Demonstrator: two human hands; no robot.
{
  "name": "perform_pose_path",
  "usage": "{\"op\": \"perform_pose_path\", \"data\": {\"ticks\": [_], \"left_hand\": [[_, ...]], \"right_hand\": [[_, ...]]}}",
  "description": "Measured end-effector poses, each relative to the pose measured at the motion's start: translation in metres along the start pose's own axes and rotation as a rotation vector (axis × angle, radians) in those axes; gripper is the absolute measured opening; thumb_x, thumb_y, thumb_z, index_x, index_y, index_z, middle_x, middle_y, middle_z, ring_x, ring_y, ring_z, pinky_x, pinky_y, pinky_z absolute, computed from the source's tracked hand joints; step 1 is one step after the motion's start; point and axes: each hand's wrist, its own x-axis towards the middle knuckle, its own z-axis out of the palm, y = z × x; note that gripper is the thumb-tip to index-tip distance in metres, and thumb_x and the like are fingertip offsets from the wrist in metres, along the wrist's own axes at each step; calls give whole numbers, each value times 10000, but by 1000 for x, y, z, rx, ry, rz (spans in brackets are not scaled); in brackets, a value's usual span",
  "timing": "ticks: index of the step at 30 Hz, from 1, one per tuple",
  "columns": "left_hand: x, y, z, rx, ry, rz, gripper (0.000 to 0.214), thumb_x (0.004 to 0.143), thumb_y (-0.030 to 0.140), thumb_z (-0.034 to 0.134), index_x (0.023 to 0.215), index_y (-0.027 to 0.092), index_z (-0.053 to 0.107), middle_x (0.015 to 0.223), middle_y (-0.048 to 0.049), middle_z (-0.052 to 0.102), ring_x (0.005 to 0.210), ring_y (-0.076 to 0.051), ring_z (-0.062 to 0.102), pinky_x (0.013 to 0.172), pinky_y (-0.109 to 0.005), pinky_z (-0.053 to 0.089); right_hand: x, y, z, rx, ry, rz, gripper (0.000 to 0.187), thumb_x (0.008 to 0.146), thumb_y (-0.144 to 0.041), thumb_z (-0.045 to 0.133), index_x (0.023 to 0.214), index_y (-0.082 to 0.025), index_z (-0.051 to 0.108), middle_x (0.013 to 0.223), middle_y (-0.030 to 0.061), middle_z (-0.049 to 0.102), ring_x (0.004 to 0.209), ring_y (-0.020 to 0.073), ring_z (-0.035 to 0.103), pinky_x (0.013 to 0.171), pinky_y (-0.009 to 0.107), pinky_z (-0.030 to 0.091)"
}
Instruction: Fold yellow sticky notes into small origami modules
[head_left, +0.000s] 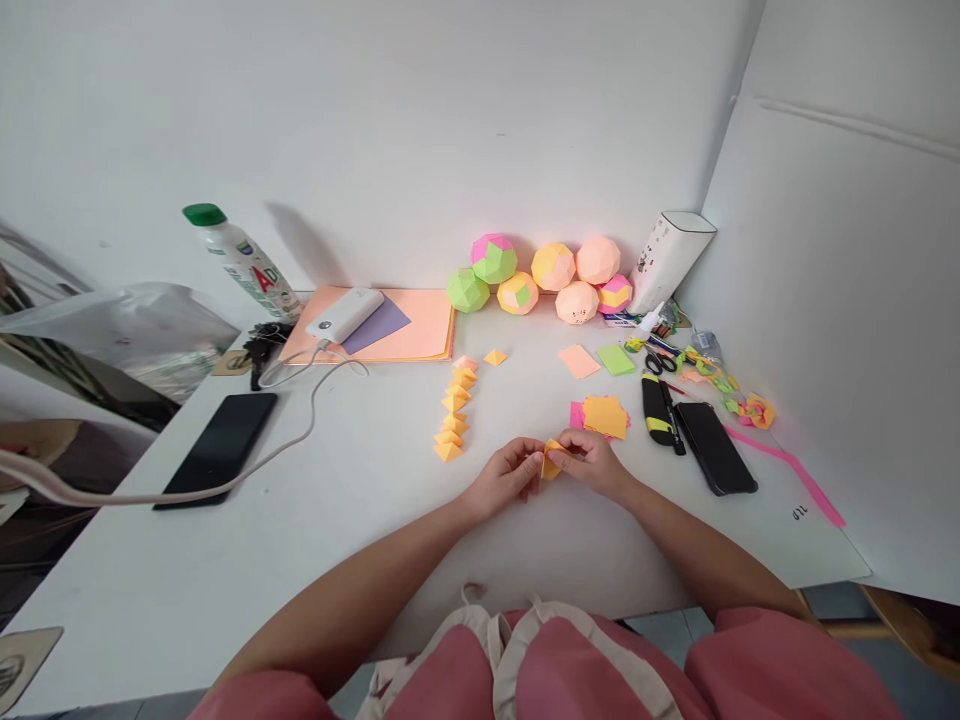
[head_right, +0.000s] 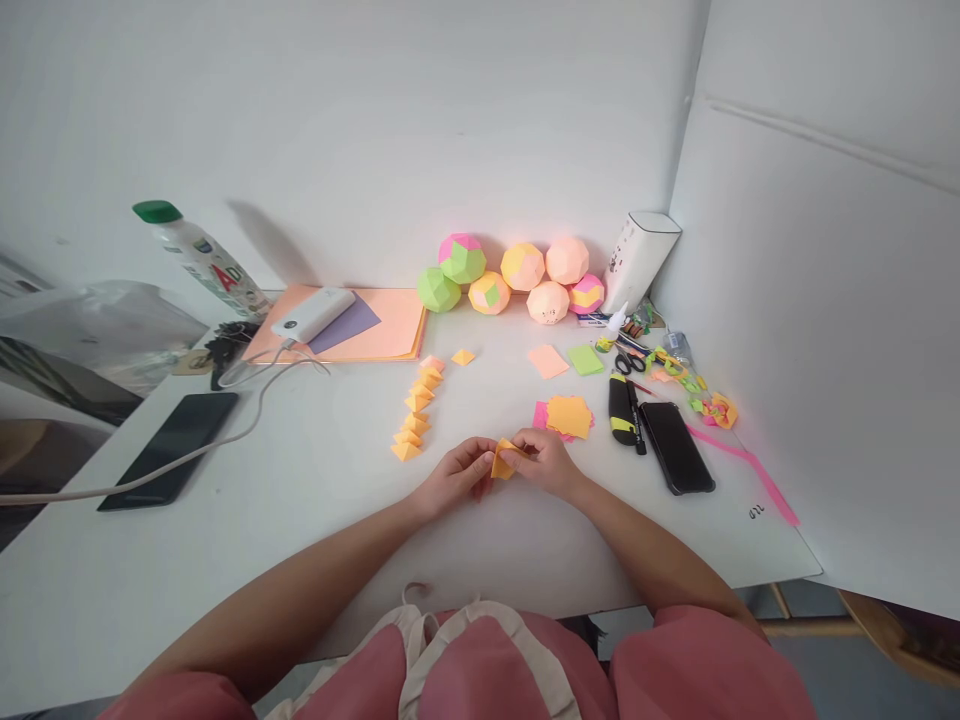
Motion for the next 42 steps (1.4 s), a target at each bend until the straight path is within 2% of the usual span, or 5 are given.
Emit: {"op": "perform_pose_path", "data": {"ticks": [10, 14, 19, 25, 42], "left_hand": [[0, 0, 1, -55, 18, 19, 387, 756, 436, 601, 1024, 183, 482, 885, -18, 519, 533, -46, 463, 444, -187, 394], [0, -3, 4, -83, 103, 63, 407, 733, 382, 632, 1046, 201, 445, 790, 18, 459, 605, -70, 450, 457, -168, 379], [-2, -7, 7, -60, 204, 135, 322, 742, 336, 622, 982, 205, 452, 785, 16, 451, 667, -88, 467, 568, -201, 418], [-1, -8, 3, 110, 143, 321, 189, 813, 297, 538, 981, 221, 580, 911, -46, 511, 879, -159, 494, 817, -315, 418], [0, -10, 2, 312, 139, 286, 305, 831, 385, 497, 1068, 250, 634, 770, -26, 483, 663, -129, 453, 608, -254, 404]], "right_hand": [[1, 8, 1, -7, -18, 47, 286, 718, -373, 632, 592, -171, 474, 590, -18, 473, 527, 95, 407, 485, 231, 335], [1, 11, 1, -1, -39, 51, 276, 730, -357, 620, 598, -169, 467, 589, -26, 444, 531, 91, 391, 488, 227, 321], [1, 12, -2, 49, -116, 115, 281, 731, -395, 624, 628, -168, 494, 606, -31, 436, 524, 84, 381, 472, 217, 306], [5, 12, -8, 138, -207, 147, 281, 740, -429, 613, 659, -164, 570, 608, -24, 455, 536, 91, 420, 475, 216, 350], [3, 10, -5, 130, -41, 33, 237, 717, -403, 653, 695, -169, 620, 670, 14, 581, 619, 132, 512, 562, 264, 426]]}}
